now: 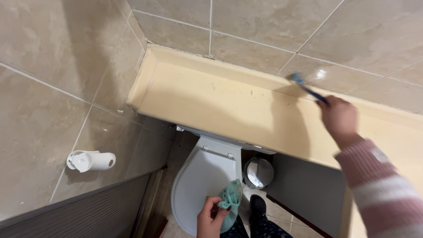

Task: The person scrubs the sink countertop and basin with a toothbrush, then wipes the surfaces with a cloth. They rinse the cloth under running water and continue wiping the sink and faucet area.

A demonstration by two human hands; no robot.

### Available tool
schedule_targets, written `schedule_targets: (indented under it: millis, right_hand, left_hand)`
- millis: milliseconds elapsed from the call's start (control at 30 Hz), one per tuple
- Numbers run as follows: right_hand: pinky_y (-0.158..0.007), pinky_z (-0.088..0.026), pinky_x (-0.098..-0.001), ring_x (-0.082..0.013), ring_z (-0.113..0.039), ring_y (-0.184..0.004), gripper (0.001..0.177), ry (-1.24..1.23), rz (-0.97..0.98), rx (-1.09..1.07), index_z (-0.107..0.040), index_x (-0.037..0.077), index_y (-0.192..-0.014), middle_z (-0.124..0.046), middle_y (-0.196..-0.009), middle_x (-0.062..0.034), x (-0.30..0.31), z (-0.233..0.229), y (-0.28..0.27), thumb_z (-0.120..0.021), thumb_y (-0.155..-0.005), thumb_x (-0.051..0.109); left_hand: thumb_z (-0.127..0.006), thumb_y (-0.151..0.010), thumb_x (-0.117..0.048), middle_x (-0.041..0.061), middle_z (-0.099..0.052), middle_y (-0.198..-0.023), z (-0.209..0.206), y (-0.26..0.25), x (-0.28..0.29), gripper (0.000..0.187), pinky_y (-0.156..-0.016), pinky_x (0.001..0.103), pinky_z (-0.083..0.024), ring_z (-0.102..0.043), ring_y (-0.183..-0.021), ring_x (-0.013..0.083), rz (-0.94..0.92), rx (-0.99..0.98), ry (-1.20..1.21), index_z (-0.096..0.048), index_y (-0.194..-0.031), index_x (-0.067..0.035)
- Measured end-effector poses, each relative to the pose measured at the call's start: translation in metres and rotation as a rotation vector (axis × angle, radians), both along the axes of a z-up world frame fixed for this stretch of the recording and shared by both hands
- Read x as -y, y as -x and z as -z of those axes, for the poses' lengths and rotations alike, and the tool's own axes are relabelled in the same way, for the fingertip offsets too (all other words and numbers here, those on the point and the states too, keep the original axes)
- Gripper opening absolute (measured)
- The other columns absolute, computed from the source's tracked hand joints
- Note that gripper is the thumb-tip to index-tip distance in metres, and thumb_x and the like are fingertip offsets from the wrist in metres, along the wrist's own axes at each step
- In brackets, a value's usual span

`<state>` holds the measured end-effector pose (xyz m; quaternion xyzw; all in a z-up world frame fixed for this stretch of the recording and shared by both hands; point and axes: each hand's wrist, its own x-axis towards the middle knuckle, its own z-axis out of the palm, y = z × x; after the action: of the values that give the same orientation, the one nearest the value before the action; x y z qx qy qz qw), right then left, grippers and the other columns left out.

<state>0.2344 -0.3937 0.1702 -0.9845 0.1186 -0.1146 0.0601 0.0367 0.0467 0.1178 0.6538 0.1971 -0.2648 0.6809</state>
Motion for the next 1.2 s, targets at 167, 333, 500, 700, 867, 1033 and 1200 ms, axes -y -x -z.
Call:
schedule_targets:
  millis: [167, 333, 500, 700, 867, 1033, 1200]
  right_hand:
    - [-0.067, -0.054, -0.0507, -0.0422, -0.067, -0.070, 0.023, -0.171, 0.016, 0.001, -0.075, 0.005, -0.097, -0.070, -0.078, -0.0221, -0.042, 0.015, -0.021, -0.072, -0.101, 0.028]
    - [-0.072, -0.055, -0.0495, -0.0421, -0.068, -0.077, 0.023, -0.191, -0.075, 0.218, -0.073, 0.003, -0.103, -0.070, -0.089, -0.0233, -0.043, -0.013, -0.034, -0.069, -0.107, 0.025]
    - [-0.070, -0.054, -0.0534, -0.0447, -0.067, -0.075, 0.024, -0.177, -0.004, 0.054, -0.077, 0.008, -0.098, -0.070, -0.082, -0.0250, -0.042, 0.015, -0.034, -0.070, -0.098, 0.030]
    - [-0.076, -0.056, -0.0531, -0.0405, -0.072, -0.085, 0.042, 0.071, 0.132, -0.374, -0.078, 0.015, -0.110, -0.076, -0.092, -0.0182, -0.026, -0.010, -0.040, -0.051, -0.111, 0.047]
    - [-0.077, -0.058, -0.0517, -0.0362, -0.075, -0.091, 0.033, 0.134, -0.079, -0.529, -0.073, 0.020, -0.123, -0.078, -0.096, -0.0164, -0.075, 0.006, -0.112, -0.048, -0.103, 0.027]
    - [-0.077, -0.055, -0.0542, -0.0404, -0.071, -0.091, 0.036, -0.051, -0.301, -0.203, -0.074, 0.005, -0.105, -0.074, -0.099, -0.0213, -0.184, 0.062, -0.219, -0.054, -0.102, 0.034]
    - [-0.072, -0.056, -0.0516, -0.0404, -0.071, -0.081, 0.032, -0.143, -0.343, -0.139, -0.077, 0.006, -0.095, -0.073, -0.089, -0.0221, -0.257, 0.105, -0.258, -0.058, -0.101, 0.031]
  left_hand:
    - [-0.074, -0.091, -0.011, 0.005, -0.073, -0.085, -0.001, 0.003, -0.004, 0.019, -0.071, 0.025, -0.052, -0.067, -0.079, 0.0092, -0.024, 0.051, -0.018, -0.065, -0.104, -0.001]
    - [-0.074, -0.090, -0.010, 0.005, -0.074, -0.085, 0.005, -0.001, -0.005, 0.020, -0.072, 0.024, -0.053, -0.066, -0.079, 0.0089, -0.016, 0.079, -0.017, -0.065, -0.106, -0.001]
    - [-0.074, -0.092, -0.009, 0.005, -0.073, -0.083, 0.001, -0.006, -0.004, 0.019, -0.070, 0.024, -0.051, -0.065, -0.077, 0.0093, -0.013, 0.028, -0.024, -0.065, -0.105, 0.000]
    - [-0.074, -0.090, -0.007, 0.005, -0.076, -0.087, 0.001, 0.004, -0.005, 0.020, -0.072, 0.024, -0.054, -0.068, -0.080, 0.0092, -0.055, 0.104, 0.042, -0.064, -0.106, 0.000]
    - [-0.075, -0.090, -0.005, 0.006, -0.075, -0.088, 0.005, 0.004, -0.009, 0.020, -0.074, 0.026, -0.055, -0.070, -0.082, 0.0112, -0.072, 0.062, 0.040, -0.065, -0.108, 0.000]
    - [-0.068, -0.091, -0.002, 0.007, -0.076, -0.090, -0.001, -0.005, -0.021, 0.017, -0.078, 0.026, -0.057, -0.073, -0.085, 0.0119, -0.101, 0.045, 0.043, -0.065, -0.108, 0.000]
    - [-0.068, -0.093, -0.006, 0.008, -0.074, -0.090, -0.006, -0.008, -0.034, 0.016, -0.079, 0.026, -0.057, -0.072, -0.085, 0.0123, -0.164, -0.074, 0.011, -0.065, -0.108, -0.001]
